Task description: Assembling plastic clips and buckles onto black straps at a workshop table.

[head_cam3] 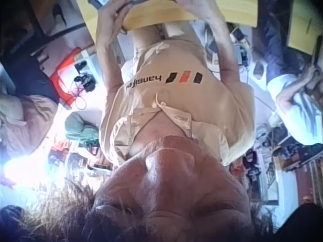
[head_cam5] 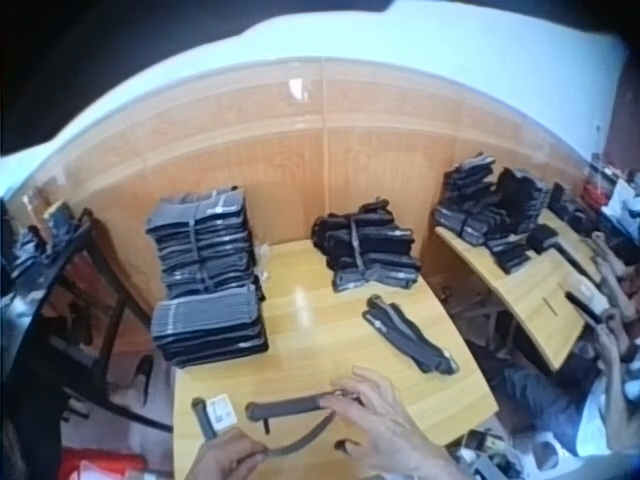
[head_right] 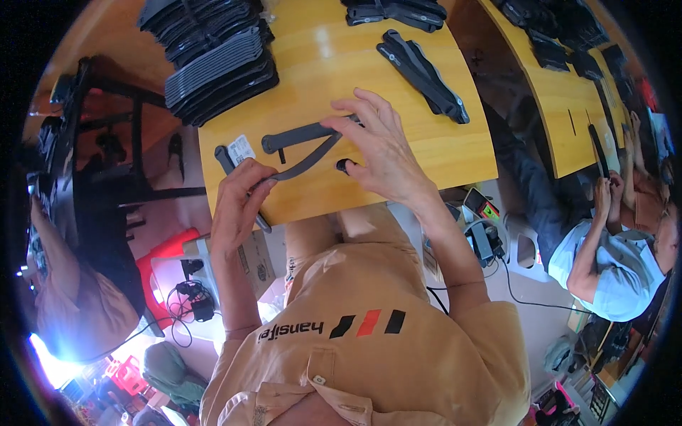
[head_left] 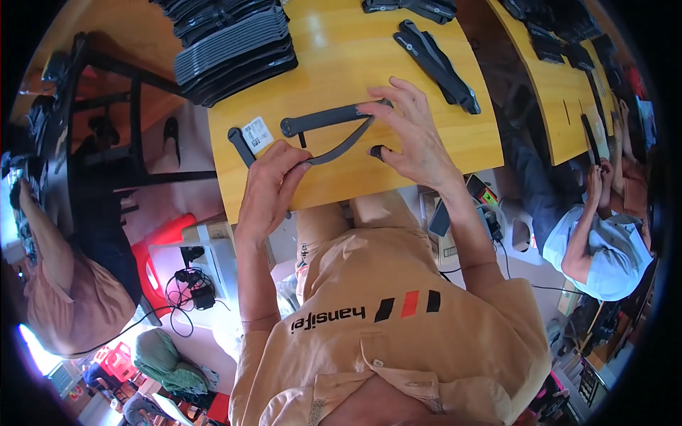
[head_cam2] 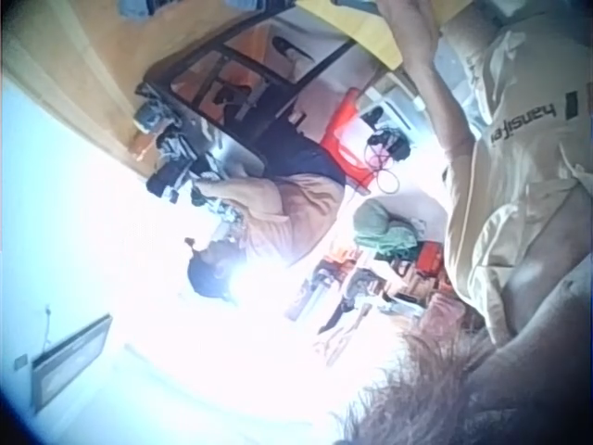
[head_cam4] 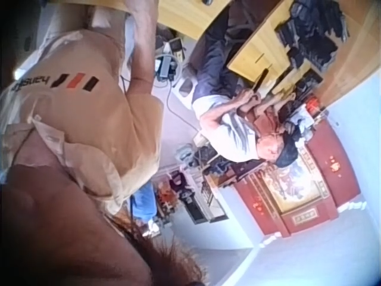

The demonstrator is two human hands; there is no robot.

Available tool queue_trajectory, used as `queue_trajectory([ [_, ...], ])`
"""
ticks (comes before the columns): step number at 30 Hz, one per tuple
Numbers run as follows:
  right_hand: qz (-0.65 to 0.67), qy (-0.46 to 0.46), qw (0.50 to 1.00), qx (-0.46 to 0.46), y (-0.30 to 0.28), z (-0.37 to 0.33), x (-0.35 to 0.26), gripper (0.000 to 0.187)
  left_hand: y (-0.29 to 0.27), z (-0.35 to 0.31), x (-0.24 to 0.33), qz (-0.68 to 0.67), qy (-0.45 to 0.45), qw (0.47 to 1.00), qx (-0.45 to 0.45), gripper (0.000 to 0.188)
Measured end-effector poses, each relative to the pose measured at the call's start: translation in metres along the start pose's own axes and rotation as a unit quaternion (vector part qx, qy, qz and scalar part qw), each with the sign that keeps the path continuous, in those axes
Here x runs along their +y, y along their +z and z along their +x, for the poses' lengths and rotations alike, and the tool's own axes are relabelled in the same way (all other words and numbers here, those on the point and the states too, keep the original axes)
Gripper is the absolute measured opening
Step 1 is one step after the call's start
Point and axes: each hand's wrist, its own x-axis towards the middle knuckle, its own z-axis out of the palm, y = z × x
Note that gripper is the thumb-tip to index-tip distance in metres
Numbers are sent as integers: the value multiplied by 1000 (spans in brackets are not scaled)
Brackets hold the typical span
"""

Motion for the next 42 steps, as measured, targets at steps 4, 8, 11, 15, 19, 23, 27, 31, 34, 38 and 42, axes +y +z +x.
queue_trajectory([
  [4, 28, 33, 981, -190, -13, -7, 17, 30, -4, -9, -5, -19, -14, 1000, -9, 11],
  [8, 121, 90, 968, -203, -16, -26, 31, 25, 1, -17, -27, -100, -80, 992, -12, 10],
  [11, 270, 161, 939, -142, -12, -39, 48, 20, 6, -16, -44, -259, -148, 954, -16, 10],
  [15, 332, 322, 884, -69, -5, -42, 56, 12, 14, -9, -56, -335, -191, 922, 17, 12],
  [19, 342, 359, 868, 19, 18, -43, 74, 8, 19, 2, -64, -302, -215, 927, 57, 10],
  [23, 366, 354, 859, 56, 34, -36, 80, 8, 27, 14, -85, -300, -205, 927, 96, 10],
  [27, 373, 360, 852, 77, 42, -29, 86, 12, 34, 23, -99, -300, -210, 918, 151, 9],
  [31, 338, 363, 865, 74, 45, -28, 97, 17, 40, 28, -103, -283, -203, 920, 176, 10],
  [34, 341, 366, 863, 80, 47, -28, 100, 17, 43, 30, -108, -254, -217, 926, 175, 10],
  [38, 330, 370, 865, 79, 48, -27, 100, 15, 46, 32, -111, -230, -228, 928, 182, 10],
  [42, 310, 362, 875, 88, 49, -27, 100, 16, 47, 32, -112, -234, -233, 924, 193, 11],
])
